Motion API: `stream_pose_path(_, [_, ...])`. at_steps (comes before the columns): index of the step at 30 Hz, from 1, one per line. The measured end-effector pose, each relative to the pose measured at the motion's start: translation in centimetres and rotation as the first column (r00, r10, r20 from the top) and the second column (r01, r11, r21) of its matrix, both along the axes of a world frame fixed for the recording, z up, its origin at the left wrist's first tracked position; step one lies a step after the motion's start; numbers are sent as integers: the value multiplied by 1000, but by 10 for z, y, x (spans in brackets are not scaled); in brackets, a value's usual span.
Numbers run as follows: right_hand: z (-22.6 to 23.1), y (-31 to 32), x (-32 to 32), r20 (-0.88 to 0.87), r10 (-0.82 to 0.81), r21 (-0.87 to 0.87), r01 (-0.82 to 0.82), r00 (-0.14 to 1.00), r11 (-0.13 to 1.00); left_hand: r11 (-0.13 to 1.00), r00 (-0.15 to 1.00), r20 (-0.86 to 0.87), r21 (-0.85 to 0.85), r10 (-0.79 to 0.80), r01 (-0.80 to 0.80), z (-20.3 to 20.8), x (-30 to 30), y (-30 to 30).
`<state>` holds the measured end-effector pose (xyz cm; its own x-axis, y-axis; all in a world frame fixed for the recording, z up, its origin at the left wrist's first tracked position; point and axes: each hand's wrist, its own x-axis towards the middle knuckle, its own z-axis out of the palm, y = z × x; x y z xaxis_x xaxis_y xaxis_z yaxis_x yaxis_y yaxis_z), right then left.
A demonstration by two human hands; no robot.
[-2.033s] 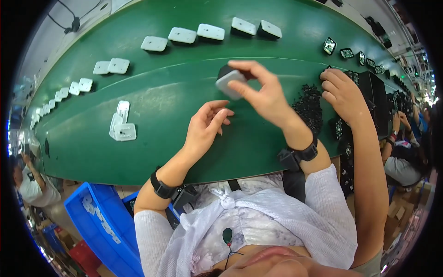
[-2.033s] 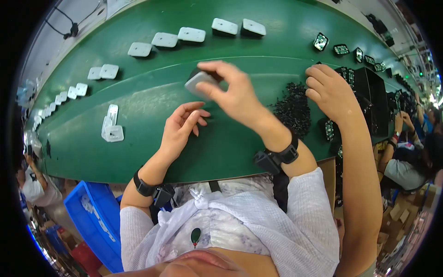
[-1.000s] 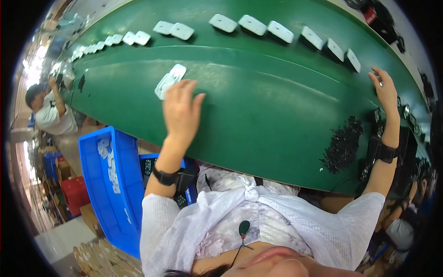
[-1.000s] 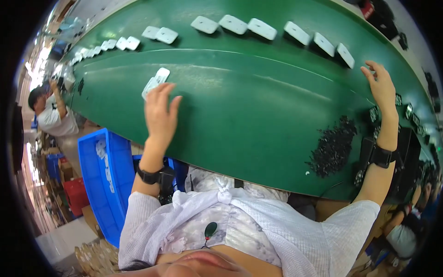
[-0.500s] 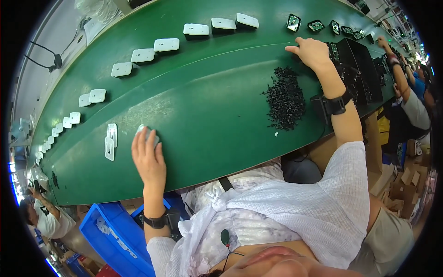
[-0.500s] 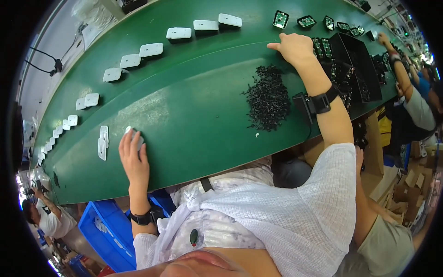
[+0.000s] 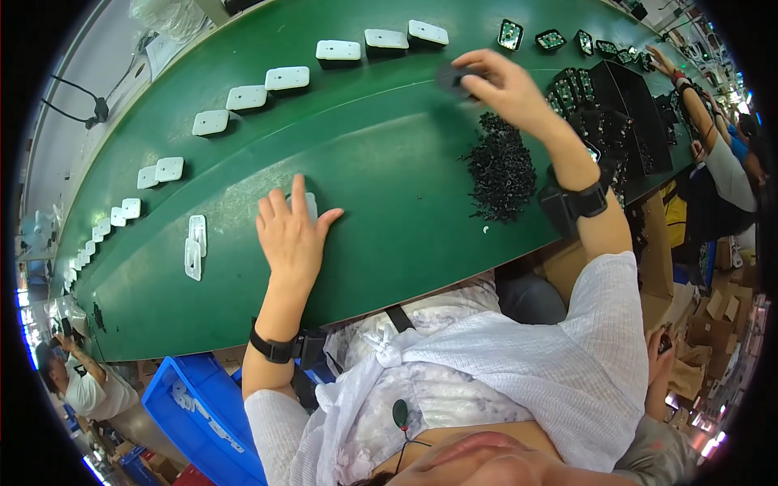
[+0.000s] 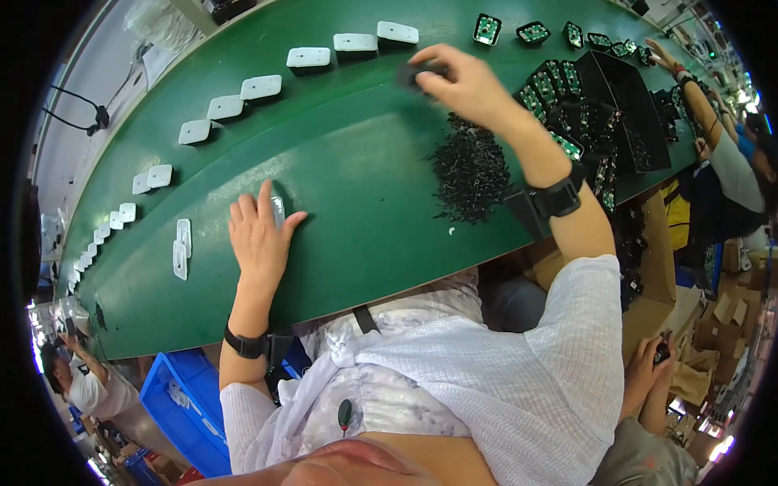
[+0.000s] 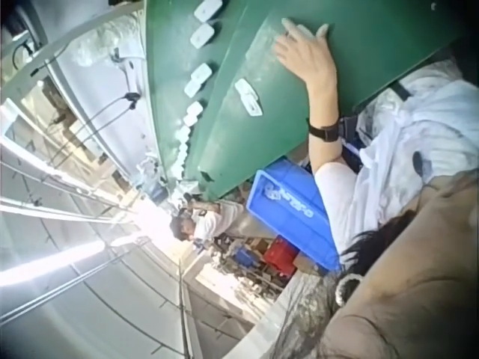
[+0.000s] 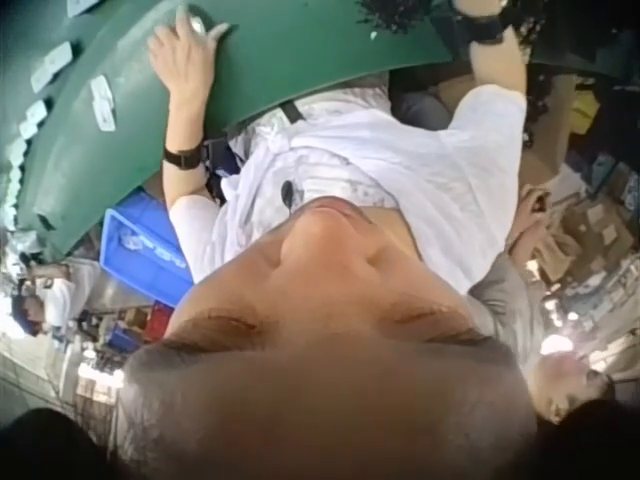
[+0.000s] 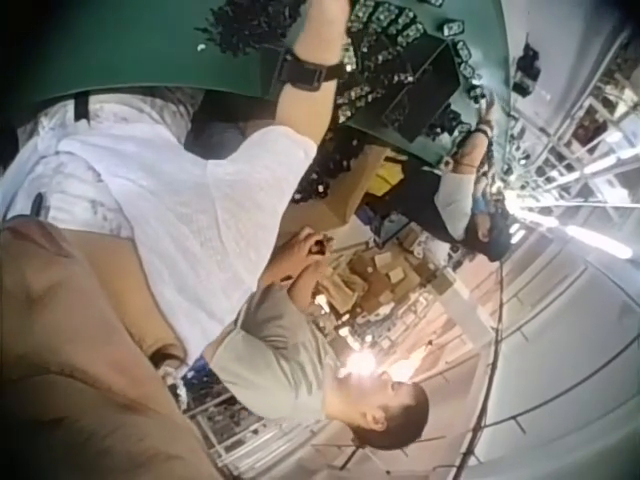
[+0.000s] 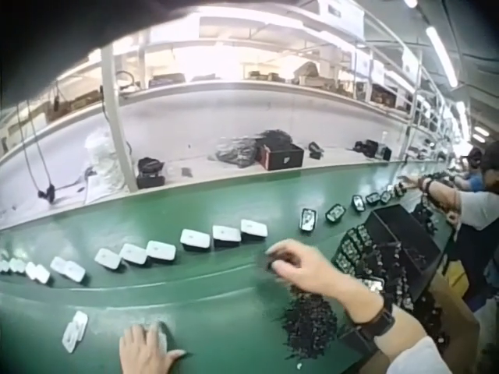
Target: The person picks up a white plastic cover and a black electronic housing, fits them together by hand, and places the assembled unit onto the conveyor belt, occasionally reaching into blue bins for more components.
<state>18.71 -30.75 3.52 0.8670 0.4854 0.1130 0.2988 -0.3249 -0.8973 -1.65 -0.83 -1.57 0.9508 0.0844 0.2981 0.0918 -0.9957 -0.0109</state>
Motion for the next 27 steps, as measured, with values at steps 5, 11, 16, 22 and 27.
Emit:
stream_pose_path(5, [-22, 45, -38, -107, 159, -106, -170, 981, 980, 989, 990, 36, -44, -137, 138, -3, 13, -12])
stream_pose_path(11, [-19, 49, -52, 445, 243, -420, -38, 862, 907, 917, 953, 166, -273, -252, 290, 1, 12, -7])
stream_pose_path(16, [-21, 47, -56, 464, 300, -486, -44, 833, 873, 953, 993, 27, -277, -119, 122, 11, -9, 3])
stream_pose_path(22, [-18, 63, -59, 499, 261, -469, 4, 826, 883, 902, 973, 98, -367, -208, 229, 4, -15, 8])
stream_pose_path(27, [-18, 81, -76, 480, 267, -351, -96, 836, 932, 831, 950, 140, -462, -277, 311, 10, -23, 5])
